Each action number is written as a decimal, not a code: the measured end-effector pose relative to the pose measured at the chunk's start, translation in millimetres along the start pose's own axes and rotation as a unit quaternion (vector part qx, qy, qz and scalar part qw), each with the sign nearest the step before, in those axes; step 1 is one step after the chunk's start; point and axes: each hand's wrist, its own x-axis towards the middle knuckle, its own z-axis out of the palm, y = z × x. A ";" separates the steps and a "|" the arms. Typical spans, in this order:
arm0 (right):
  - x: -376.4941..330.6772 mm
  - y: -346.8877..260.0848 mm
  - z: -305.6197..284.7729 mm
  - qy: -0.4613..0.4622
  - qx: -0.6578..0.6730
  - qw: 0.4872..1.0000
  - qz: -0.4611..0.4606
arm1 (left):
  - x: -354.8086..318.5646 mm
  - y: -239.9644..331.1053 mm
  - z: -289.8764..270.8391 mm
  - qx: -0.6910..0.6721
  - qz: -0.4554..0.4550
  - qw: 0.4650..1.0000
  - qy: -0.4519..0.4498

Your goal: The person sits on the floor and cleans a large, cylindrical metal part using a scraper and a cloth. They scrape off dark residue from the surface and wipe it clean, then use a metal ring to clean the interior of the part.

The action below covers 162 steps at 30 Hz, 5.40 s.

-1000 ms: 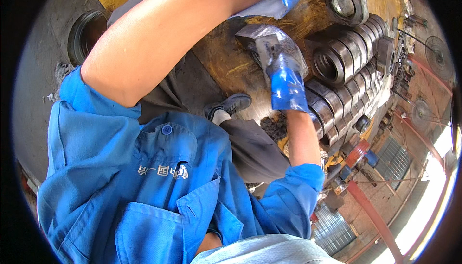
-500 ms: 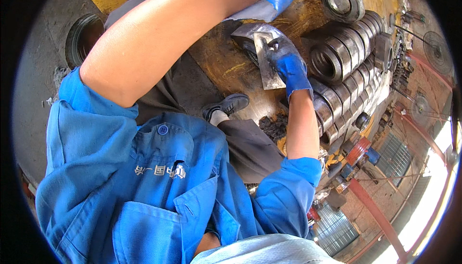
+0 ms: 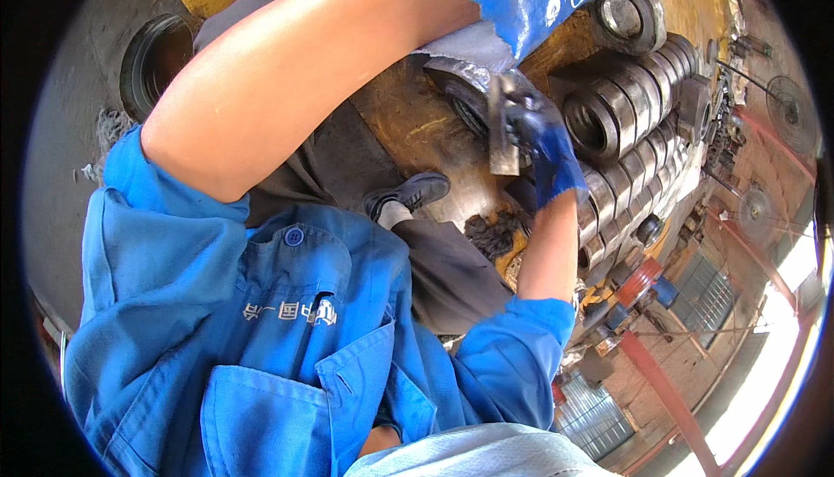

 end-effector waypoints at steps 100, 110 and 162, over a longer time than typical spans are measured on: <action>-218.2 473.7 186.2 0.371 0.091 0.912 0.150 | -17.5 -21.1 83.1 0.146 -0.174 0.966 -0.120; -185.8 453.2 156.3 0.414 0.117 0.890 0.152 | -1.5 -64.5 216.7 0.497 0.212 0.832 -0.126; 224.7 151.7 -127.5 -0.074 -0.218 0.959 -0.167 | -26.6 -132.8 177.3 0.859 0.127 0.362 -0.338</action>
